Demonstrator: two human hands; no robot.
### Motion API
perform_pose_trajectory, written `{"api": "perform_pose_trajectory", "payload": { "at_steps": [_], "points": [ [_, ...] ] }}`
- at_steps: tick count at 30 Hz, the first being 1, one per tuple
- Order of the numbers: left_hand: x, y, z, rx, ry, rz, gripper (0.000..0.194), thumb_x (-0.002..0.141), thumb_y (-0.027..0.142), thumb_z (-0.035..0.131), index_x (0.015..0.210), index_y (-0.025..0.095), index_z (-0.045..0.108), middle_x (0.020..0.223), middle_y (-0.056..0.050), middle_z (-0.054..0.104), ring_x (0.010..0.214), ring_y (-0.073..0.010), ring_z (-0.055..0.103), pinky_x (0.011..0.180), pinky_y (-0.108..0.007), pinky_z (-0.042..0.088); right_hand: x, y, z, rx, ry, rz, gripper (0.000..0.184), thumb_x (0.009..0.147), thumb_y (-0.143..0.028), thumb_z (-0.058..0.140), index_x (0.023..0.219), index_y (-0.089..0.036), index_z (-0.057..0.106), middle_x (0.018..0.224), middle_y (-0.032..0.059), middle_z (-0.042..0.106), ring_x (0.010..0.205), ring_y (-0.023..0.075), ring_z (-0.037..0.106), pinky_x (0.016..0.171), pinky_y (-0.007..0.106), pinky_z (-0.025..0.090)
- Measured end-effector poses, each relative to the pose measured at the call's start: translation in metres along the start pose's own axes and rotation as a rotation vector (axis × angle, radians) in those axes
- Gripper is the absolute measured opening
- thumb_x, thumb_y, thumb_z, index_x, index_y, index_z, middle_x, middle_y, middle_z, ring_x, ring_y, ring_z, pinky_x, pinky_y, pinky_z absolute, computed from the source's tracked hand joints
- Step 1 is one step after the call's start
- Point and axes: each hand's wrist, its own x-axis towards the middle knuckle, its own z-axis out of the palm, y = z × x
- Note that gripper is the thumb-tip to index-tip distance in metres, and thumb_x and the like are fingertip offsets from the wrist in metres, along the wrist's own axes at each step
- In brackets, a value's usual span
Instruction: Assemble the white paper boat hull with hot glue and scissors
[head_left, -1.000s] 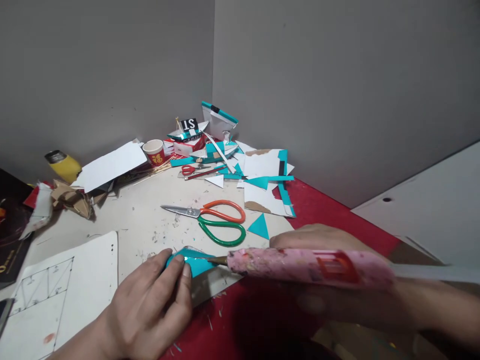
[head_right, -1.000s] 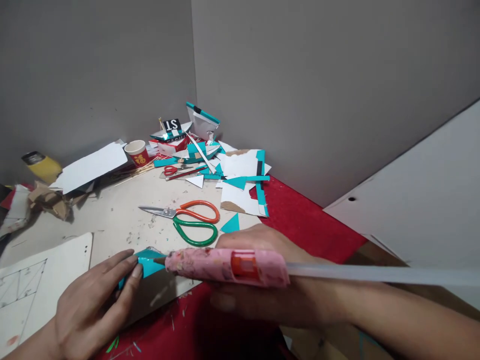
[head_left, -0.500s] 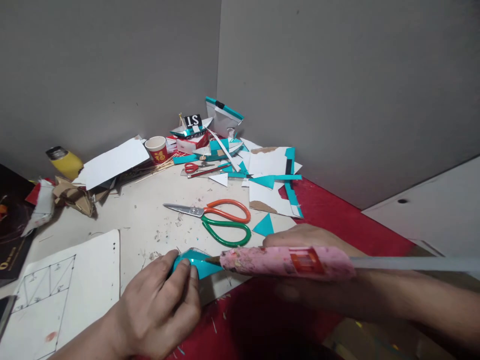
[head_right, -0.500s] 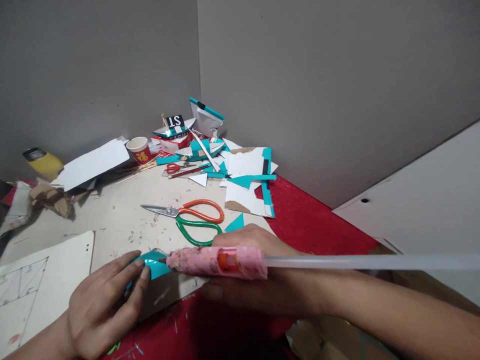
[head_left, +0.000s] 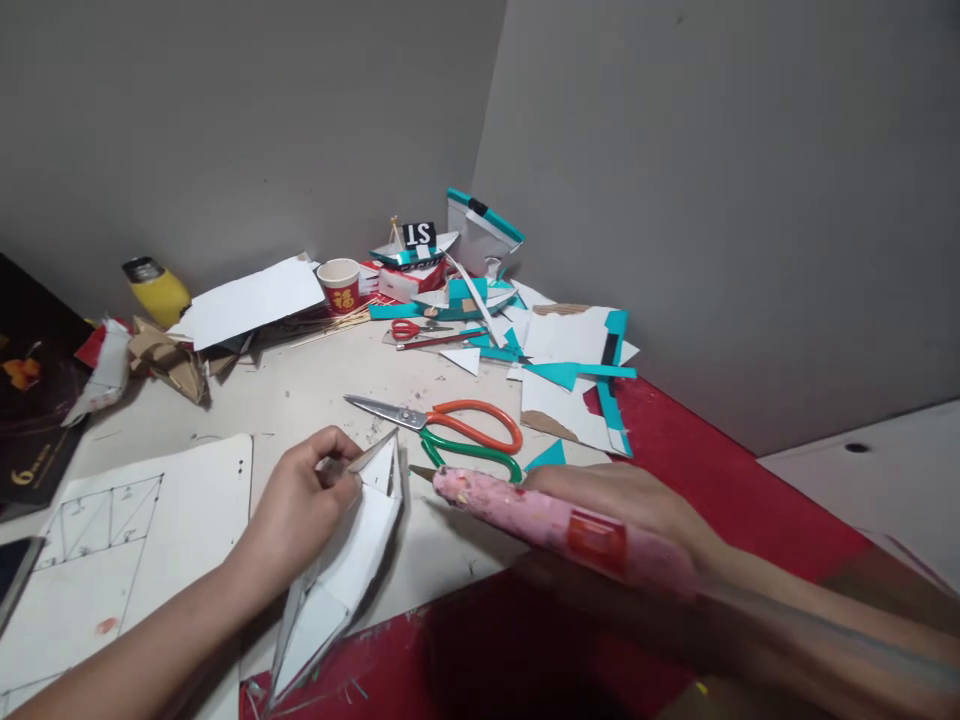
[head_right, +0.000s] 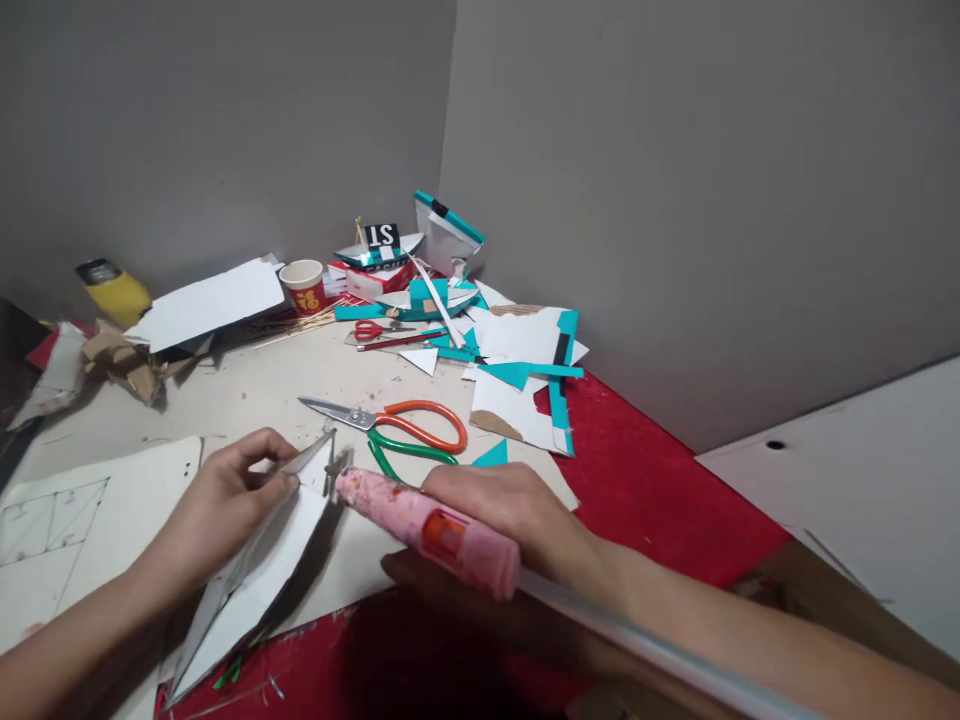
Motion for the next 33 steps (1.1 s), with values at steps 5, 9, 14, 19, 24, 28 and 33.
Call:
{"api": "perform_pose_trajectory", "payload": {
  "at_steps": [5,9,14,19,24,28,33],
  "points": [
    [0.009,-0.013,0.009,-0.02,-0.016,0.062,0.015,0.069,0.005,0.048,0.068,0.019,0.053,0.059,0.004,0.051,0.054,-0.0107,0.046,0.051,-0.023,0.035,0.022,-0.006,0.017,-0.015,-0.042,-0.012,0.034,0.087,-0.05,0.05,0.068,-0.022,0.054,0.056,-0.0031,0.056,0.049,0.0104,0.052,0.048,0.022,0.036],
    [0.01,-0.017,0.011,-0.065,-0.03,0.055,0.02,0.066,0.001,0.045,0.068,0.019,0.053,0.058,0.004,0.05,0.054,-0.0108,0.044,0.051,-0.024,0.033,0.032,0.003,0.037,-0.141,-0.14,-0.04,0.033,0.084,-0.051,0.052,0.068,-0.022,0.053,0.057,-0.0019,0.057,0.052,0.0129,0.055,0.05,0.024,0.033],
    [0.01,-0.02,0.013,-0.073,-0.042,0.046,0.021,0.064,0.001,0.043,0.069,0.019,0.052,0.059,0.004,0.051,0.056,-0.0116,0.046,0.054,-0.025,0.034,0.037,0.011,0.043,-0.231,-0.339,-0.167,0.019,0.082,-0.033,0.056,0.068,-0.022,0.051,0.055,-0.0013,0.056,0.051,0.0147,0.054,0.052,0.026,0.032],
    [0.01,-0.022,0.014,-0.056,-0.033,0.056,0.022,0.063,0.001,0.043,0.07,0.02,0.052,0.063,0.003,0.052,0.06,-0.0133,0.048,0.056,-0.027,0.035,0.04,-0.012,0.026,-0.229,-0.311,-0.165,0.016,0.086,-0.029,0.047,0.073,-0.021,0.052,0.065,0.0016,0.059,0.057,0.0154,0.055,0.052,0.027,0.029],
    [0.008,-0.024,0.014,-0.028,-0.03,0.069,0.022,0.063,0.001,0.043,0.07,0.021,0.051,0.063,0.003,0.053,0.061,-0.0142,0.049,0.056,-0.028,0.035,0.041,-0.015,0.024,-0.238,-0.322,-0.186,0.017,0.086,-0.027,0.043,0.072,-0.02,0.05,0.064,0.0009,0.058,0.054,0.0137,0.051,0.051,0.027,0.025],
    [0.008,-0.027,0.016,-0.026,-0.023,0.111,0.024,0.062,0.0,0.041,0.071,0.021,0.05,0.064,0.002,0.053,0.062,-0.0146,0.05,0.056,-0.028,0.035,0.042,-0.003,0.032,-0.314,-0.36,-0.236,0.012,0.082,-0.028,0.047,0.073,-0.021,0.049,0.062,-0.0001,0.057,0.052,0.0139,0.052,0.05,0.027,0.022],
    [0.008,-0.029,0.018,-0.031,-0.03,0.117,0.025,0.062,0.0,0.041,0.072,0.021,0.05,0.065,0.002,0.053,0.062,-0.0145,0.049,0.056,-0.028,0.035,0.042,-0.005,0.031,-0.37,-0.345,-0.253,0.014,0.084,-0.029,0.047,0.073,-0.021,0.048,0.061,-0.0004,0.057,0.05,0.0147,0.052,0.049,0.029,0.019]
  ]
}}
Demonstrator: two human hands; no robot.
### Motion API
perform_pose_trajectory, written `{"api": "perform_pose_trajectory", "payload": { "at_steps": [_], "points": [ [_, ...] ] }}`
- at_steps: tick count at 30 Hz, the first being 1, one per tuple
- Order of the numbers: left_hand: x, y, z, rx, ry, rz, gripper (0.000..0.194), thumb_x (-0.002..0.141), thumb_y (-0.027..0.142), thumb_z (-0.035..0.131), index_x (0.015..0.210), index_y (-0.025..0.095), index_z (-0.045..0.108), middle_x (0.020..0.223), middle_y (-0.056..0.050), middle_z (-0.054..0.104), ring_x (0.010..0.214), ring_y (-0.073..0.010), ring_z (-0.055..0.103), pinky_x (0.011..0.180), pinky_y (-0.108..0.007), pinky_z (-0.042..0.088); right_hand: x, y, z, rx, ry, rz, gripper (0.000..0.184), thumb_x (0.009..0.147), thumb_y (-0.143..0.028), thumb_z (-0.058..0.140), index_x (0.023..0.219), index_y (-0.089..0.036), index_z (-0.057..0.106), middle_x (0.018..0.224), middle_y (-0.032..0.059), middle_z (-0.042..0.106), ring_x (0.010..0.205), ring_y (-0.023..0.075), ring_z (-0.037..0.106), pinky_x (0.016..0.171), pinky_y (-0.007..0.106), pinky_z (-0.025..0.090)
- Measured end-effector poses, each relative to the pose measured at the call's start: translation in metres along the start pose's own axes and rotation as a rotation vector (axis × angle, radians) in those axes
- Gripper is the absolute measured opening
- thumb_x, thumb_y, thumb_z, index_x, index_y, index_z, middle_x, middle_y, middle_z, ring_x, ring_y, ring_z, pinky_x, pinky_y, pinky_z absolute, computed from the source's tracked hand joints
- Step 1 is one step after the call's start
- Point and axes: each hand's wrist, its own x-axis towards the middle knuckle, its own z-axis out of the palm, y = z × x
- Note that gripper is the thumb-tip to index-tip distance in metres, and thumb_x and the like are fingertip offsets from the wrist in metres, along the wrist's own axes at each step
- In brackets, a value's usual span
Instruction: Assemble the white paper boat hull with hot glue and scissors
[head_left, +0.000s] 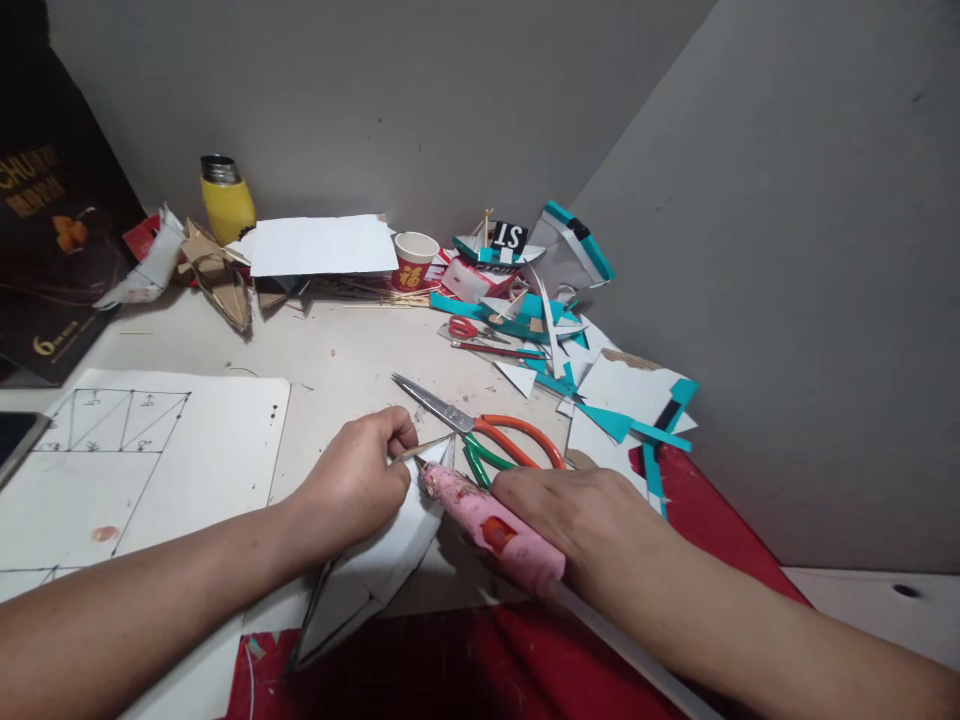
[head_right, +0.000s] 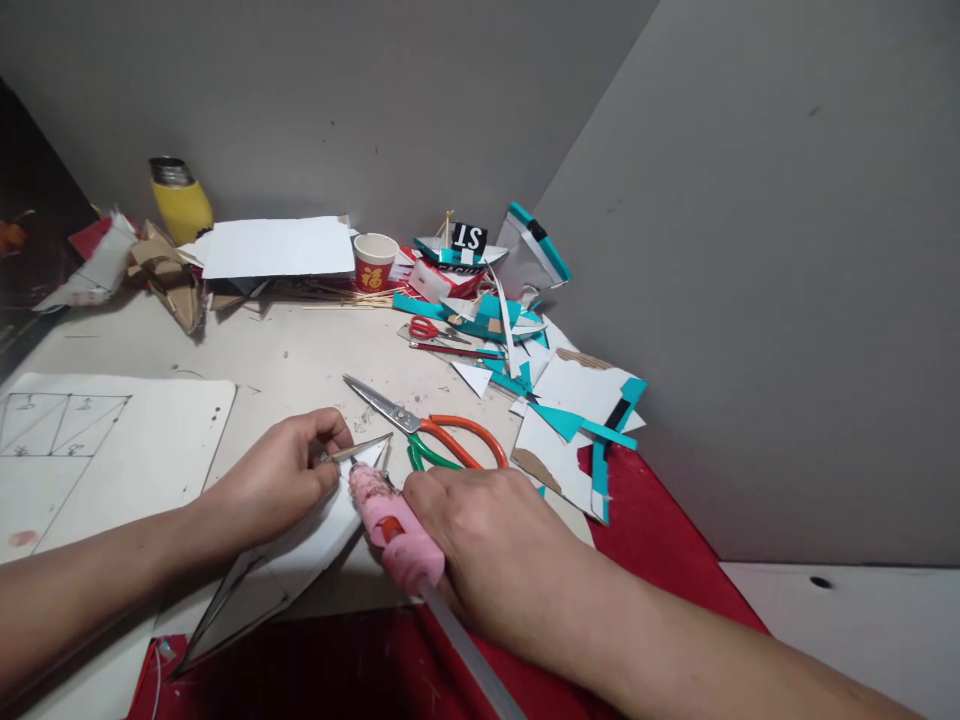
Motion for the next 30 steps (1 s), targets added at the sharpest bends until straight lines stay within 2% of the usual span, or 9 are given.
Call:
{"api": "perform_pose_trajectory", "payload": {
  "at_steps": [7,10,15,23,27,30],
  "points": [
    [0.0,0.0,-0.001,0.001,-0.01,-0.007,0.025,0.062,0.001,0.04,0.073,0.021,0.05,0.067,0.002,0.053,0.064,-0.0149,0.049,0.058,-0.029,0.035,-0.002,-0.008,-0.019,-0.1,0.043,0.074,0.014,0.082,-0.031,0.046,0.072,-0.021,0.048,0.057,-0.0013,0.056,0.048,0.0147,0.05,0.051,0.029,0.015],
    [0.001,0.0,-0.001,0.001,-0.021,-0.022,0.024,0.063,0.001,0.041,0.074,0.021,0.051,0.069,0.001,0.054,0.066,-0.0152,0.05,0.059,-0.029,0.034,-0.002,-0.008,-0.019,-0.12,0.06,0.081,0.016,0.083,-0.029,0.044,0.07,-0.021,0.047,0.055,-0.001,0.055,0.048,0.0149,0.05,0.051,0.028,0.016],
    [0.001,0.001,-0.002,-0.011,-0.038,-0.046,0.021,0.062,0.003,0.043,0.072,0.02,0.05,0.066,0.002,0.052,0.064,-0.0143,0.048,0.058,-0.029,0.033,0.0,-0.009,-0.016,-0.109,0.013,0.108,0.016,0.084,-0.03,0.044,0.069,-0.022,0.047,0.055,-0.0008,0.057,0.049,0.0168,0.053,0.051,0.028,0.016],
    [0.0,-0.003,0.0,-0.05,-0.032,-0.014,0.019,0.065,0.006,0.044,0.073,0.021,0.05,0.066,0.002,0.054,0.065,-0.0148,0.049,0.058,-0.028,0.033,0.005,-0.015,-0.015,-0.011,-0.015,0.036,0.014,0.084,-0.028,0.044,0.073,-0.022,0.048,0.06,0.0,0.058,0.053,0.0162,0.056,0.051,0.029,0.022],
    [-0.001,-0.002,0.0,-0.046,-0.015,-0.024,0.023,0.062,0.002,0.042,0.072,0.021,0.051,0.066,0.002,0.053,0.064,-0.0144,0.048,0.057,-0.028,0.033,-0.005,-0.009,-0.018,-0.053,0.021,0.071,0.015,0.086,-0.027,0.042,0.073,-0.022,0.05,0.059,-0.0005,0.057,0.051,0.0155,0.054,0.051,0.029,0.023],
    [0.0,-0.002,-0.001,-0.075,-0.003,-0.076,0.024,0.06,0.001,0.042,0.071,0.02,0.052,0.064,0.002,0.052,0.06,-0.0135,0.047,0.055,-0.027,0.032,-0.022,0.002,-0.022,-0.059,0.101,0.103,0.019,0.088,-0.03,0.041,0.075,-0.022,0.052,0.061,0.0008,0.059,0.052,0.0152,0.054,0.05,0.028,0.026]
  ]
}}
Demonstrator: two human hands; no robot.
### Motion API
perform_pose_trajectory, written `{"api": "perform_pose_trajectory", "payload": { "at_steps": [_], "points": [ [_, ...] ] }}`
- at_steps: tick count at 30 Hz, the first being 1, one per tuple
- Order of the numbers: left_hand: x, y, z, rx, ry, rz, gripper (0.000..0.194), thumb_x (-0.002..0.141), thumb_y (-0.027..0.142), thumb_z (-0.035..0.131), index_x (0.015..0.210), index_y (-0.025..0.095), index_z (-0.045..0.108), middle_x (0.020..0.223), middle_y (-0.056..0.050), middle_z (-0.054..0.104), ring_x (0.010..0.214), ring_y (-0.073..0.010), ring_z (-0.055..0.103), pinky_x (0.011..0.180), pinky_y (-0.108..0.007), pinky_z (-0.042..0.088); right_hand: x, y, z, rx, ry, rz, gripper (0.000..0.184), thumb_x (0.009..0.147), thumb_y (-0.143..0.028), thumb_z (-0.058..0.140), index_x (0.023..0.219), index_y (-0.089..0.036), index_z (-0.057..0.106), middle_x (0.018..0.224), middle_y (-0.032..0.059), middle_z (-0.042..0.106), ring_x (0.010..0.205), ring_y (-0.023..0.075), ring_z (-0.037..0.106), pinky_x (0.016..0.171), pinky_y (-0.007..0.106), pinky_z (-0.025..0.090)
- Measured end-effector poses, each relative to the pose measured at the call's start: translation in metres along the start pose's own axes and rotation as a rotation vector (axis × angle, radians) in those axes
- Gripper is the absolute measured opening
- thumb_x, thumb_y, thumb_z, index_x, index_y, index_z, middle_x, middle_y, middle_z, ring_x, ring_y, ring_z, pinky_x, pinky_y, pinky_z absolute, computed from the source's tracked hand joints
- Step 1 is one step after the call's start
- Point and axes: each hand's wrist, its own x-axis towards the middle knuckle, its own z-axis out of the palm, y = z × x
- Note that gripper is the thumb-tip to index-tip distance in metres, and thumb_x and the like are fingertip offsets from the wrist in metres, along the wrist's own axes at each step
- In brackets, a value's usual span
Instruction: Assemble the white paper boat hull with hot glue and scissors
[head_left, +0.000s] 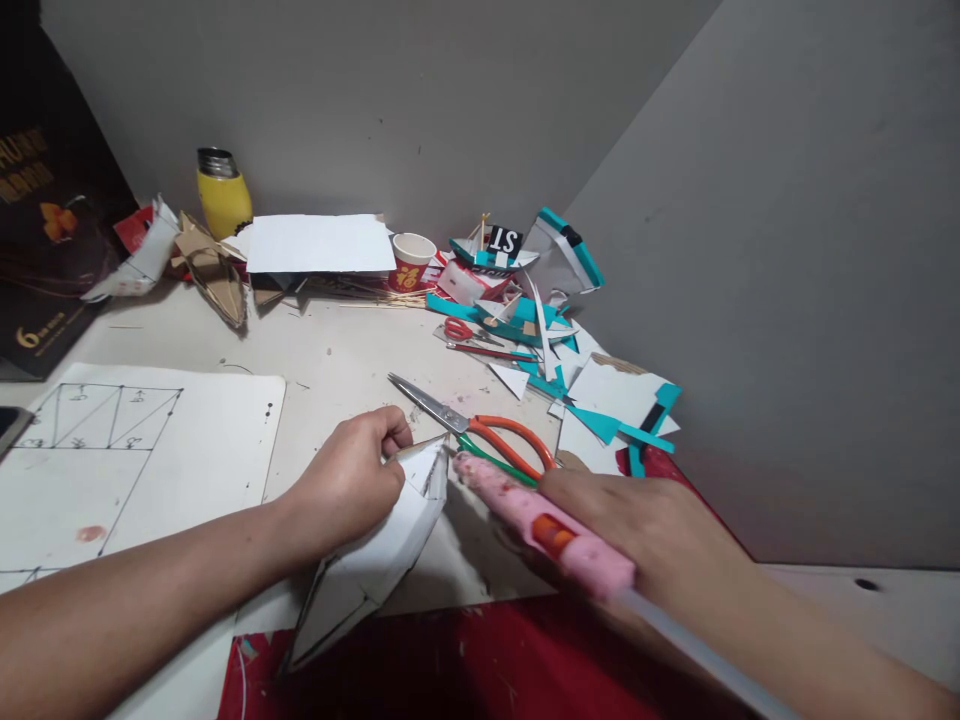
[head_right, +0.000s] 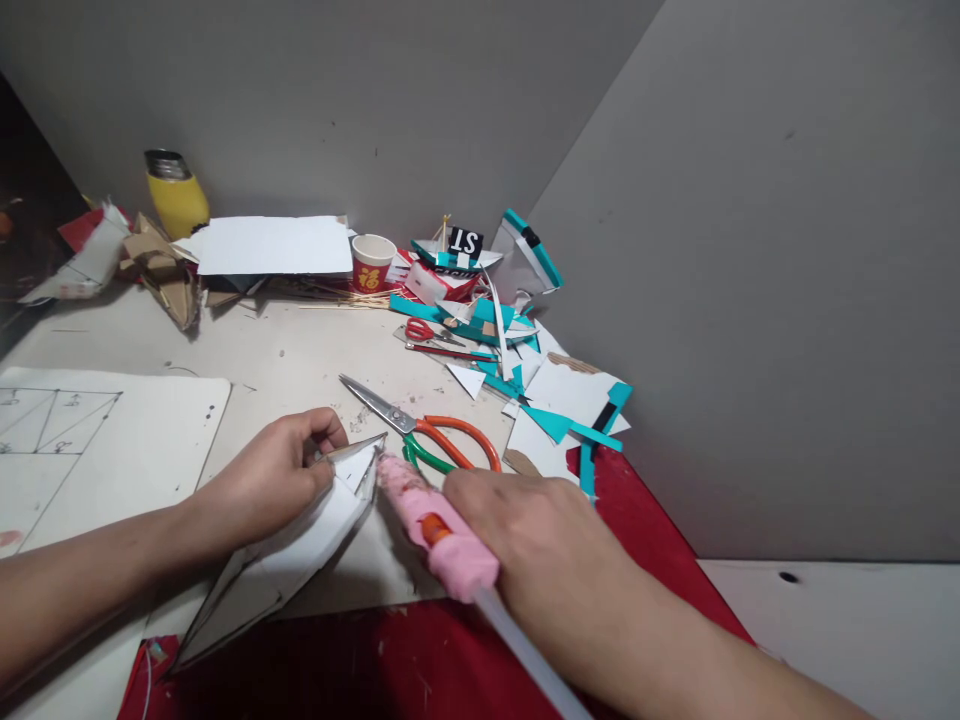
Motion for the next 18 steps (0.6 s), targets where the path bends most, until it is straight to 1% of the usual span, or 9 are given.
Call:
{"api": "perform_pose_trajectory", "payload": {
  "at_steps": [2,4,7,8,10,11,14,16,18],
  "points": [
    [0.002,0.001,-0.001,-0.034,0.006,-0.039,0.024,0.059,0.001,0.042,0.069,0.02,0.052,0.062,0.003,0.051,0.058,-0.0126,0.046,0.053,-0.026,0.031,-0.008,0.011,0.0,-0.013,0.051,0.098,0.027,0.09,-0.038,0.04,0.072,-0.023,0.052,0.058,0.0015,0.058,0.049,0.0156,0.053,0.049,0.028,0.028],
    [0.004,0.002,-0.003,-0.07,0.013,-0.056,0.023,0.059,0.001,0.043,0.069,0.019,0.053,0.063,0.002,0.052,0.057,-0.0122,0.047,0.052,-0.025,0.031,-0.011,0.023,0.004,-0.061,0.05,0.262,0.033,0.089,-0.047,0.04,0.07,-0.023,0.052,0.056,0.0028,0.057,0.048,0.0174,0.053,0.047,0.028,0.028],
    [0.003,0.008,-0.005,-0.134,0.017,-0.069,0.022,0.061,0.002,0.044,0.07,0.019,0.054,0.064,0.002,0.054,0.054,-0.0106,0.046,0.05,-0.023,0.031,-0.006,0.044,0.019,-0.092,-0.043,0.517,0.032,0.08,-0.053,0.048,0.078,-0.022,0.057,0.066,0.006,0.065,0.053,0.0212,0.058,0.047,0.028,0.031],
    [0.002,0.01,-0.005,-0.151,0.021,-0.076,0.021,0.061,0.002,0.045,0.071,0.019,0.054,0.063,0.002,0.054,0.051,-0.0096,0.044,0.048,-0.023,0.03,-0.004,0.051,0.025,-0.084,-0.075,0.556,0.03,0.08,-0.05,0.049,0.081,-0.021,0.059,0.07,0.0068,0.067,0.057,0.0222,0.059,0.047,0.028,0.033],
    [-0.001,0.015,-0.006,-0.168,0.03,-0.083,0.02,0.063,0.003,0.046,0.071,0.019,0.054,0.058,0.004,0.051,0.046,-0.008,0.04,0.046,-0.022,0.028,0.0,0.063,0.032,-0.043,-0.141,0.58,0.031,0.081,-0.047,0.048,0.088,-0.02,0.061,0.079,0.0087,0.069,0.064,0.0231,0.062,0.05,0.028,0.037],
    [-0.002,0.018,-0.007,-0.167,0.037,-0.084,0.018,0.064,0.004,0.047,0.071,0.019,0.054,0.056,0.005,0.05,0.045,-0.0077,0.039,0.045,-0.022,0.027,0.0,0.067,0.033,-0.015,-0.17,0.566,0.033,0.082,-0.047,0.048,0.091,-0.019,0.062,0.082,0.0092,0.069,0.067,0.0229,0.063,0.052,0.028,0.039],
    [-0.005,0.024,-0.009,-0.144,0.054,-0.085,0.014,0.068,0.006,0.049,0.071,0.019,0.054,0.053,0.006,0.048,0.044,-0.0078,0.039,0.043,-0.021,0.026,-0.003,0.072,0.022,0.066,-0.191,0.527,0.039,0.08,-0.05,0.052,0.101,-0.019,0.065,0.09,0.0098,0.07,0.069,0.0218,0.064,0.055,0.028,0.044],
    [-0.007,0.027,-0.01,-0.126,0.05,-0.095,0.014,0.07,0.006,0.05,0.072,0.02,0.053,0.053,0.006,0.049,0.045,-0.0076,0.039,0.043,-0.02,0.027,-0.006,0.066,0.008,0.14,-0.11,0.531,0.042,0.079,-0.05,0.054,0.104,-0.019,0.066,0.097,0.0109,0.07,0.071,0.022,0.064,0.057,0.03,0.046],
    [-0.009,0.03,-0.01,-0.117,0.028,-0.109,0.014,0.071,0.007,0.05,0.073,0.02,0.053,0.053,0.006,0.048,0.044,-0.0076,0.039,0.042,-0.019,0.027,-0.006,0.051,-0.004,0.318,0.033,0.545,0.04,0.081,-0.049,0.053,0.1,-0.018,0.068,0.097,0.0116,0.071,0.072,0.0216,0.065,0.06,0.031,0.048]
  ]
}}
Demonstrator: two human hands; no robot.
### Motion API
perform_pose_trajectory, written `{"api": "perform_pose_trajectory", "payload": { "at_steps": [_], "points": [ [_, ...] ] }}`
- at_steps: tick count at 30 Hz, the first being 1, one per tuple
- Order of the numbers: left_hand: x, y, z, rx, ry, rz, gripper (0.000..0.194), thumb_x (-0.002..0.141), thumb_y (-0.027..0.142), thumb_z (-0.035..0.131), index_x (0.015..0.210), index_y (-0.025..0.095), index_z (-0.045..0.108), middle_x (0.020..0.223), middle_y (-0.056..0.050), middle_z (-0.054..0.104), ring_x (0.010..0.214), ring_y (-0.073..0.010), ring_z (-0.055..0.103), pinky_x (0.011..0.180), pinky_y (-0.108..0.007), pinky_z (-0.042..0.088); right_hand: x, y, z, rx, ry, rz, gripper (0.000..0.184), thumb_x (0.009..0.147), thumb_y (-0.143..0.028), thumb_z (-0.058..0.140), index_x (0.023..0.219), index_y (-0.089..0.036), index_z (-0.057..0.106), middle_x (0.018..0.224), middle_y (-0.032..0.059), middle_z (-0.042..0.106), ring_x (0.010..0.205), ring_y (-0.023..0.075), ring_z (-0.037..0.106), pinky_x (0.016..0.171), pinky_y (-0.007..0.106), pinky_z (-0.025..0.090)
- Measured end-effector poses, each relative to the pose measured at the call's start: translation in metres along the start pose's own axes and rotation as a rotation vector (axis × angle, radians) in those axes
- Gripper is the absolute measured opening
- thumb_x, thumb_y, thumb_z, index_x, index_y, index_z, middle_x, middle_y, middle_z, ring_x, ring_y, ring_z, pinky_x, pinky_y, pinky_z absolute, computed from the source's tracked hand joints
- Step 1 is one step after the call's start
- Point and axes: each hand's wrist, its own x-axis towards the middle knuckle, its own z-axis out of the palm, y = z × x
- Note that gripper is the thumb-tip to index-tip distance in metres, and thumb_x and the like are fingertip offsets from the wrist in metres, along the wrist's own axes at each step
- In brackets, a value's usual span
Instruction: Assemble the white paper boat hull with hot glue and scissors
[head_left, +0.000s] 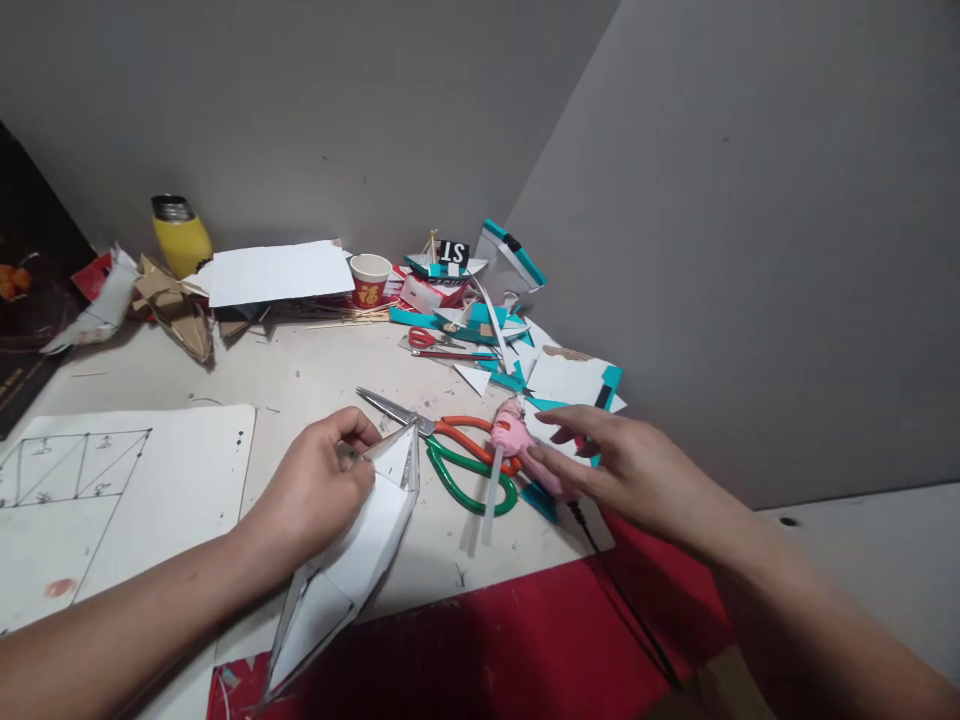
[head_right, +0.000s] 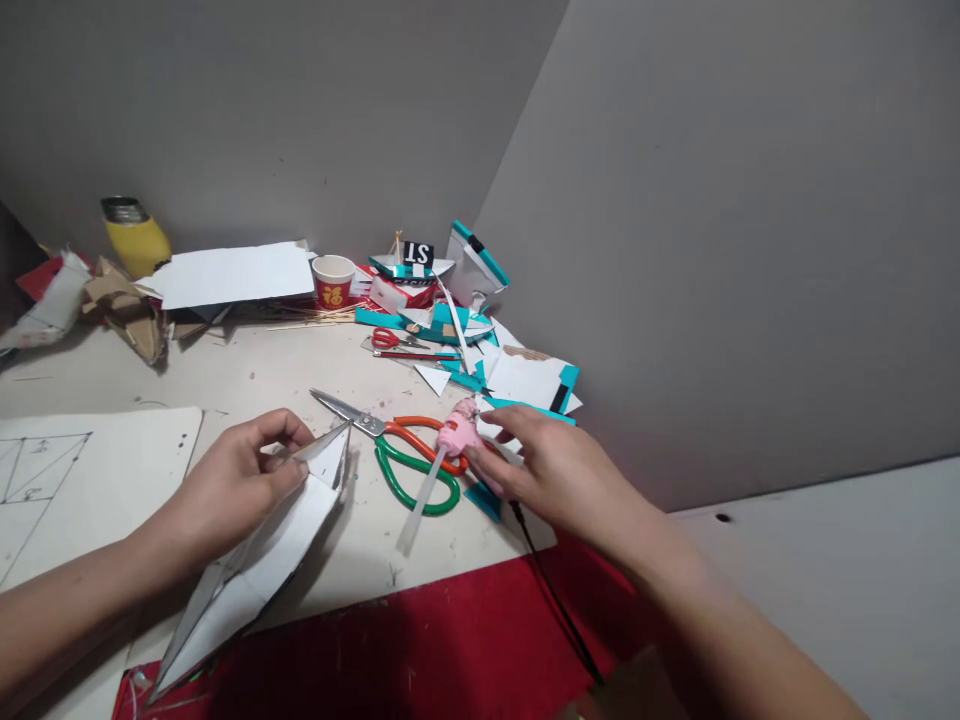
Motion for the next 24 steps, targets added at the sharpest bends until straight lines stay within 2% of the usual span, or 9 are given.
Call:
{"api": "perform_pose_trajectory", "payload": {
  "at_steps": [1,2,4,7,10,14,24],
  "points": [
    [-0.002,0.001,0.0,-0.001,-0.015,-0.007,0.013,0.073,0.008,0.05,0.074,0.021,0.053,0.053,0.007,0.048,0.044,-0.0078,0.039,0.042,-0.019,0.026,-0.003,-0.01,-0.001,0.16,0.03,0.005,0.039,0.084,-0.049,0.05,0.098,-0.017,0.069,0.094,0.0109,0.071,0.07,0.0199,0.064,0.06,0.03,0.049],
    [-0.003,0.002,0.001,-0.002,-0.027,-0.013,0.012,0.073,0.009,0.051,0.076,0.021,0.053,0.052,0.007,0.047,0.044,-0.008,0.038,0.041,-0.019,0.026,-0.006,-0.022,0.001,0.341,0.003,0.005,0.038,0.086,-0.049,0.05,0.094,-0.017,0.069,0.091,0.0101,0.071,0.07,0.0186,0.065,0.059,0.029,0.05],
    [-0.007,0.004,0.003,0.004,-0.038,-0.015,0.012,0.074,0.011,0.051,0.078,0.022,0.053,0.05,0.008,0.045,0.044,-0.0082,0.037,0.041,-0.019,0.026,-0.007,-0.045,0.01,0.641,-0.117,0.009,0.035,0.086,-0.046,0.053,0.099,-0.016,0.068,0.081,0.0069,0.071,0.066,0.0157,0.064,0.058,0.026,0.051],
    [-0.012,0.006,0.007,0.027,-0.039,0.02,0.012,0.073,0.01,0.051,0.079,0.022,0.053,0.051,0.008,0.045,0.045,-0.0079,0.036,0.043,-0.019,0.027,-0.002,-0.074,0.026,0.884,-0.265,0.038,0.026,0.083,-0.038,0.058,0.088,-0.014,0.068,0.072,0.0039,0.068,0.06,0.0118,0.061,0.054,0.021,0.049],
    [-0.014,0.007,0.009,0.033,-0.044,0.057,0.013,0.073,0.01,0.05,0.079,0.021,0.053,0.054,0.008,0.047,0.044,-0.0069,0.035,0.043,-0.019,0.029,0.005,-0.088,0.036,0.953,-0.333,0.129,0.016,0.082,-0.025,0.057,0.072,-0.014,0.063,0.057,0.0001,0.062,0.05,0.0081,0.056,0.047,0.018,0.044],
    [-0.014,0.005,0.009,0.032,-0.045,0.073,0.013,0.073,0.01,0.05,0.08,0.021,0.055,0.055,0.008,0.048,0.042,-0.0062,0.034,0.043,-0.019,0.028,0.008,-0.092,0.036,0.963,-0.345,0.242,0.016,0.079,-0.014,0.052,0.065,-0.015,0.058,0.051,-0.0016,0.06,0.041,0.0059,0.05,0.043,0.016,0.043],
    [-0.015,0.007,0.01,-0.051,-0.048,0.012,0.011,0.068,0.01,0.05,0.07,0.02,0.055,0.044,0.009,0.042,0.039,-0.0055,0.029,0.039,-0.017,0.022,0.01,-0.091,0.036,1.021,-0.389,0.177,0.011,0.075,-0.018,0.057,0.065,-0.016,0.058,0.052,-0.0012,0.061,0.045,0.0082,0.054,0.045,0.018,0.045]
  ]
}}
